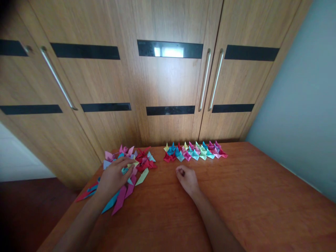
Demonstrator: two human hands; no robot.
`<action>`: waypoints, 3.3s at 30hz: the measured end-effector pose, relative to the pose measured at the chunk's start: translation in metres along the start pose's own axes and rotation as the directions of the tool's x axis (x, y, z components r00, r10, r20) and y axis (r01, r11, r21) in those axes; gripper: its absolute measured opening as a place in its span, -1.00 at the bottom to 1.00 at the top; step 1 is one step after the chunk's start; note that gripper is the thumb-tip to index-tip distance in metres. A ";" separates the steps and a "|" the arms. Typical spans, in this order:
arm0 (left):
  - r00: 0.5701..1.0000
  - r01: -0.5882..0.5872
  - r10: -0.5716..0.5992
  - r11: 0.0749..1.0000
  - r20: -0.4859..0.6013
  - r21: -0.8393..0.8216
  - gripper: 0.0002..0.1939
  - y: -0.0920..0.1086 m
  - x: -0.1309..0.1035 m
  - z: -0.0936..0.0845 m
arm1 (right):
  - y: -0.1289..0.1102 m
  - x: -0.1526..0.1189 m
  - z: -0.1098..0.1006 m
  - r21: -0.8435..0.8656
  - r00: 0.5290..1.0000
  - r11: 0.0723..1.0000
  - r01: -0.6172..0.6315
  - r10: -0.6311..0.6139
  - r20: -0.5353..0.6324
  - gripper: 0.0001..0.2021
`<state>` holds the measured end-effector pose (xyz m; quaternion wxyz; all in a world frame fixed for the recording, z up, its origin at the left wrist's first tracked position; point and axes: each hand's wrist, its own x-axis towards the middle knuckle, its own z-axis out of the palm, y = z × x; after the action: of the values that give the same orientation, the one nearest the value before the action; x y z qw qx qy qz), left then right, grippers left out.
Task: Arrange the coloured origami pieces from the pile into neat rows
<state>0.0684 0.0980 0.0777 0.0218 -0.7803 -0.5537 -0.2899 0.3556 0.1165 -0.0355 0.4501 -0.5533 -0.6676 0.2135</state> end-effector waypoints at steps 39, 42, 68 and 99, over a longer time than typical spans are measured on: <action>0.951 0.283 -0.098 0.652 0.293 -0.703 -0.79 0.037 -0.040 0.104 | 0.069 0.011 -0.149 0.086 0.730 0.933 -0.350 0.329 -0.599 -0.51; 0.950 0.279 -0.091 0.675 0.298 -0.683 -0.78 0.038 -0.039 0.102 | 0.104 0.002 -0.181 -0.168 0.704 0.801 -0.575 0.379 -0.601 -0.56; 0.944 0.225 -0.035 0.797 0.328 -0.561 -0.79 0.039 -0.040 0.099 | 0.118 0.023 -0.175 -0.645 0.746 0.432 -0.630 0.568 -0.348 -0.51; 0.950 0.206 -0.044 0.831 0.309 -0.516 -0.79 0.042 -0.042 0.097 | 0.038 0.025 -0.095 -0.401 0.947 0.886 -0.233 0.113 -0.302 -0.66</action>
<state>0.1378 0.0805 -0.0102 -0.2989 -0.7494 -0.4965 -0.3203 0.4566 0.1312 -0.0084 0.3821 -0.7208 -0.5779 0.0225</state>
